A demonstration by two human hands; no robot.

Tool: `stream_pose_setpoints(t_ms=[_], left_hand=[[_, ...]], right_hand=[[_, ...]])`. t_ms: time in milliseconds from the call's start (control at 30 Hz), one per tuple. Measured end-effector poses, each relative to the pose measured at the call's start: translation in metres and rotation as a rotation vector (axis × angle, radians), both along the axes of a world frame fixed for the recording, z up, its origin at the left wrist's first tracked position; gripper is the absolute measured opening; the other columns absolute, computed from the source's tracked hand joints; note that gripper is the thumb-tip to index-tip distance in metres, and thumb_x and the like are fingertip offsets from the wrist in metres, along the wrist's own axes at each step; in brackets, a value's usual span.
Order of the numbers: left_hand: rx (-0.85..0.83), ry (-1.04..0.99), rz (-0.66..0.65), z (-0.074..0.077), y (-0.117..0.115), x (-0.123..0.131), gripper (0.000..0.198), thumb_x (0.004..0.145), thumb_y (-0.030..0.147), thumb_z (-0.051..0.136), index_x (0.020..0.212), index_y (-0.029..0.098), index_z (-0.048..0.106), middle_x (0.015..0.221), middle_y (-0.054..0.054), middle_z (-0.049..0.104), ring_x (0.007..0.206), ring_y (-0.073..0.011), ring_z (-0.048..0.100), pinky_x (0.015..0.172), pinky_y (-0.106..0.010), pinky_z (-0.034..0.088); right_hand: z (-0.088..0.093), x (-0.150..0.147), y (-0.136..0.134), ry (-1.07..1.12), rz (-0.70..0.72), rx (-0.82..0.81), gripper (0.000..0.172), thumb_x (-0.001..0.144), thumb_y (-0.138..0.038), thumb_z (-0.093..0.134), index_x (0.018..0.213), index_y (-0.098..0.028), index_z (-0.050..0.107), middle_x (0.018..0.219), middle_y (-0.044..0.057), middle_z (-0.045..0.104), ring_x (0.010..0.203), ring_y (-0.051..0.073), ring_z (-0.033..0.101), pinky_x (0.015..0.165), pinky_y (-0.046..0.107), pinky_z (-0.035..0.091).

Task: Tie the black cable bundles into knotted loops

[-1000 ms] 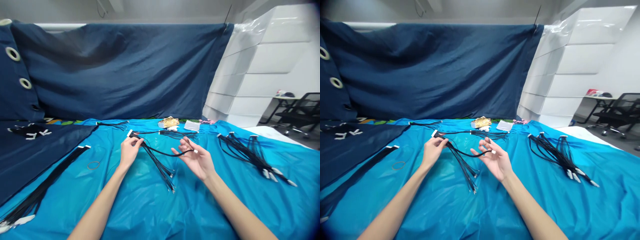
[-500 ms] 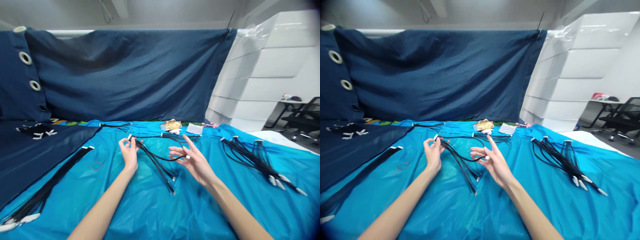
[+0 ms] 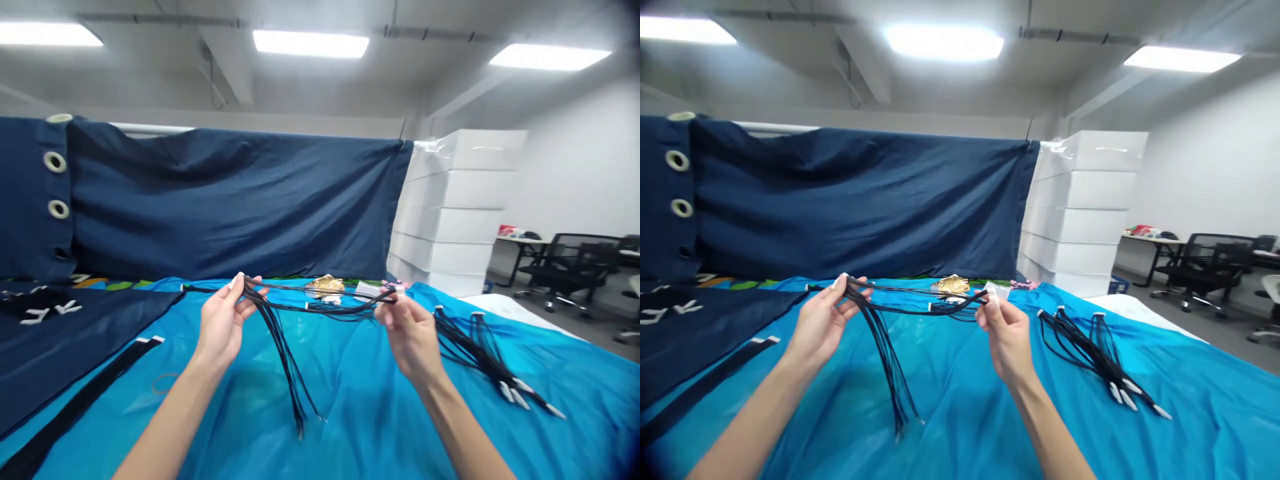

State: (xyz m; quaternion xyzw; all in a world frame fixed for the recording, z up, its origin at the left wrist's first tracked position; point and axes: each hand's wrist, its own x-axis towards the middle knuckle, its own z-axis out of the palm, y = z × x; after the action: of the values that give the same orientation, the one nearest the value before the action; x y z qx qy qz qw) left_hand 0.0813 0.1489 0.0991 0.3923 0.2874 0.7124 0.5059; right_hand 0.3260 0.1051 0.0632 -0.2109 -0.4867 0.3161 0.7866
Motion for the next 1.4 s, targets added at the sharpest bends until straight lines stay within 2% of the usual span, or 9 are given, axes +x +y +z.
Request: stream_pose_setpoints(t_ms=[100,167,233,333,500,733,933,1100,1400], left_hand=[[0.104,0.158,-0.04,0.03,-0.031,-0.001,0.024,0.073,0.033,0.064,0.082,0.01,0.062,0.09,-0.009,0.068,0.072,-0.0184,0.066,0.068,-0.029,0.053],[0.129,0.293,-0.12,0.043,-0.05,-0.001,0.026,0.074,0.035,0.063,0.082,0.011,0.063,0.085,-0.009,0.069,0.068,-0.0169,0.065,0.064,-0.026,0.052],[0.117,0.438,-0.252,0.049,-0.066,0.001,0.029,0.077,0.038,0.059,0.082,0.01,0.064,0.074,-0.008,0.068,0.065,-0.0153,0.065,0.06,-0.022,0.051],[0.057,0.566,-0.448,0.044,-0.082,0.012,0.031,0.077,0.04,0.058,0.08,0.01,0.064,0.072,-0.009,0.068,0.064,-0.0151,0.064,0.057,-0.021,0.049],[-0.027,0.549,-0.515,0.014,-0.081,0.039,0.036,0.074,0.044,0.06,0.091,0.012,0.06,0.085,-0.01,0.068,0.069,-0.0193,0.066,0.061,-0.027,0.051],[-0.139,0.473,-0.38,-0.037,-0.033,0.045,0.042,0.068,0.045,0.065,0.089,0.009,0.057,0.085,-0.012,0.068,0.069,-0.0209,0.067,0.066,-0.031,0.052],[-0.213,0.398,-0.375,-0.082,-0.009,0.049,0.047,0.06,0.047,0.07,0.085,0.01,0.055,0.078,-0.011,0.068,0.066,-0.0207,0.066,0.063,-0.03,0.052],[-0.251,0.369,-0.398,-0.105,-0.004,0.053,0.046,0.061,0.046,0.069,0.085,0.01,0.056,0.075,-0.009,0.068,0.064,-0.0186,0.065,0.06,-0.027,0.051],[-0.227,0.477,-0.371,-0.115,-0.001,0.051,0.045,0.07,0.047,0.06,0.096,0.013,0.047,0.071,-0.005,0.066,0.06,-0.0168,0.064,0.06,-0.028,0.05]], right_hand=[[0.034,0.009,-0.026,0.047,-0.137,0.136,0.026,0.065,-0.045,0.071,0.077,-0.022,0.069,0.075,0.0,0.06,0.063,0.006,0.051,0.059,0.017,0.044],[0.057,0.015,-0.045,-0.005,-0.136,0.204,0.029,0.065,-0.047,0.071,0.081,-0.023,0.069,0.086,0.0,0.059,0.073,0.009,0.054,0.068,0.021,0.048],[0.073,0.016,-0.059,-0.102,-0.085,0.231,0.027,0.069,-0.047,0.065,0.081,-0.023,0.069,0.092,0.002,0.058,0.082,0.013,0.056,0.074,0.026,0.05],[0.081,0.005,-0.064,-0.304,0.162,0.058,0.029,0.076,-0.048,0.057,0.083,-0.022,0.069,0.085,0.004,0.062,0.078,0.016,0.059,0.071,0.032,0.052],[0.049,-0.037,-0.024,-0.363,0.414,-0.145,0.035,0.081,-0.047,0.051,0.09,-0.016,0.067,0.095,0.008,0.063,0.089,0.018,0.059,0.079,0.033,0.05],[-0.03,-0.069,0.037,-0.277,0.307,-0.326,0.049,0.071,-0.061,0.055,0.081,-0.013,0.062,0.076,0.005,0.062,0.067,0.015,0.059,0.061,0.026,0.049],[-0.081,-0.077,0.056,-0.348,0.24,-0.345,0.054,0.072,-0.067,0.047,0.066,-0.013,0.052,0.055,-0.003,0.045,0.047,0.006,0.039,0.042,0.018,0.033],[-0.096,-0.068,0.057,-0.382,0.251,-0.422,0.049,0.072,-0.061,0.052,0.061,-0.014,0.047,0.054,-0.005,0.04,0.048,0.004,0.035,0.044,0.017,0.031],[-0.092,-0.073,0.048,-0.254,0.429,-0.615,0.045,0.062,-0.053,0.067,0.08,-0.012,0.066,0.066,0.001,0.059,0.057,0.008,0.048,0.05,0.018,0.038]])
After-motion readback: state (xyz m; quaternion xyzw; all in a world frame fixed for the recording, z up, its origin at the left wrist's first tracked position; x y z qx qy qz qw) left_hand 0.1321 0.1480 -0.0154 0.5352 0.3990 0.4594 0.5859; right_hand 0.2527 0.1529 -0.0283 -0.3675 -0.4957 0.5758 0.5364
